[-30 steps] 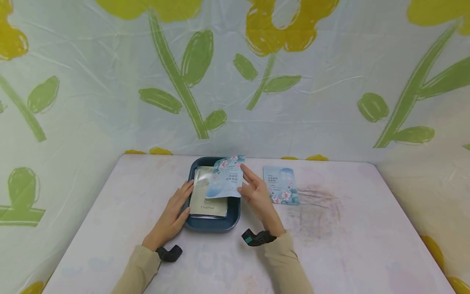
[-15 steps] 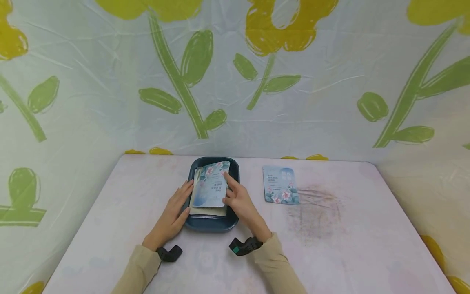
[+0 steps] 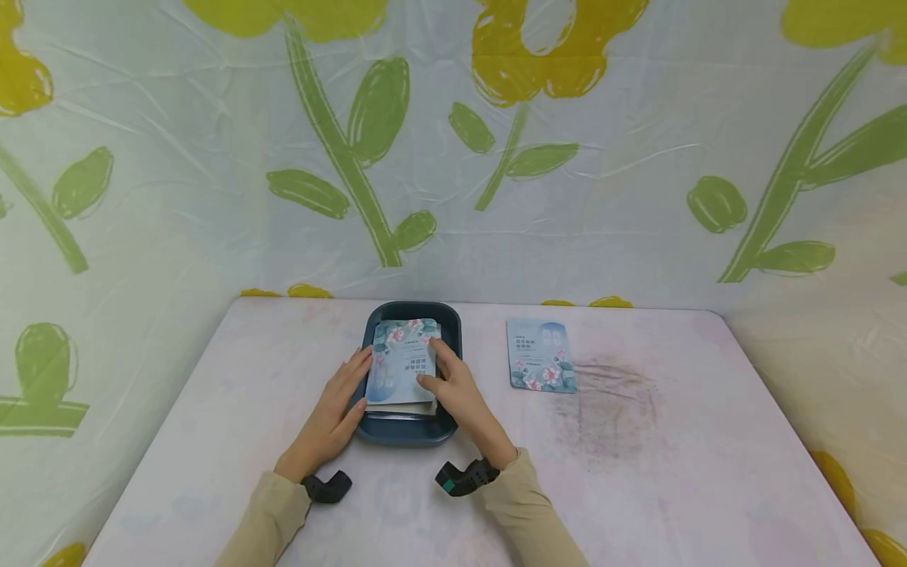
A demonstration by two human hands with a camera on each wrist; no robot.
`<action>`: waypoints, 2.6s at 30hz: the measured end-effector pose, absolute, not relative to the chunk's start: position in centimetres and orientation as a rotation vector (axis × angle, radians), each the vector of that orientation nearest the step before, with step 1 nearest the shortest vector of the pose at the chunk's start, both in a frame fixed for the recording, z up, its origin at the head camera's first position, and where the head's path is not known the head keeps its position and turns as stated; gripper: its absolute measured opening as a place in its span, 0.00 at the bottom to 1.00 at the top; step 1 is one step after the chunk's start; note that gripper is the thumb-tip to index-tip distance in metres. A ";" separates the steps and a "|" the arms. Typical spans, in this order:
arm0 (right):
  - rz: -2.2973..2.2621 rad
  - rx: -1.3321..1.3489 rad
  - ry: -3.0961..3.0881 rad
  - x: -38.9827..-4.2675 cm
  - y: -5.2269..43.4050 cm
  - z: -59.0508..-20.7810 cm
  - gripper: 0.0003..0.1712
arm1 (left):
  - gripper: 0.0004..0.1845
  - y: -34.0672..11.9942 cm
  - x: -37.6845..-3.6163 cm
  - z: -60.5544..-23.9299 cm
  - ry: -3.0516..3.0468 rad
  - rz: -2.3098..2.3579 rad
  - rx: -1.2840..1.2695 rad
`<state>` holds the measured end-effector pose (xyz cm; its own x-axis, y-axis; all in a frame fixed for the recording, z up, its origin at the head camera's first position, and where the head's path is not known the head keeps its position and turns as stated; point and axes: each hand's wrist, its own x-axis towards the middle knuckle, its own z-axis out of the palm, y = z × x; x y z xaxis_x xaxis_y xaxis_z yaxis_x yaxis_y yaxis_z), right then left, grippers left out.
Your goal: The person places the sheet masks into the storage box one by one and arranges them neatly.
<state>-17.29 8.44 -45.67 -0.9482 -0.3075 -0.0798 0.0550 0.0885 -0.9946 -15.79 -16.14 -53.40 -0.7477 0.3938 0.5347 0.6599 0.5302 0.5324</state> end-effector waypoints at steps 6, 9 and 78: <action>-1.956 -0.222 2.110 -17.3 8.4 -45.7 0.39 | 0.34 -16.3 -15.8 -53.6 -2.416 -1.059 -0.872; -1.959 -0.215 2.109 -17.2 8.4 -45.7 0.39 | 0.34 -16.3 -15.7 -53.6 -2.424 -1.063 -0.870; -1.341 0.394 3.041 -21.2 22.1 -50.7 0.48 | 0.34 -16.2 -15.8 -53.7 -2.464 -1.046 -0.838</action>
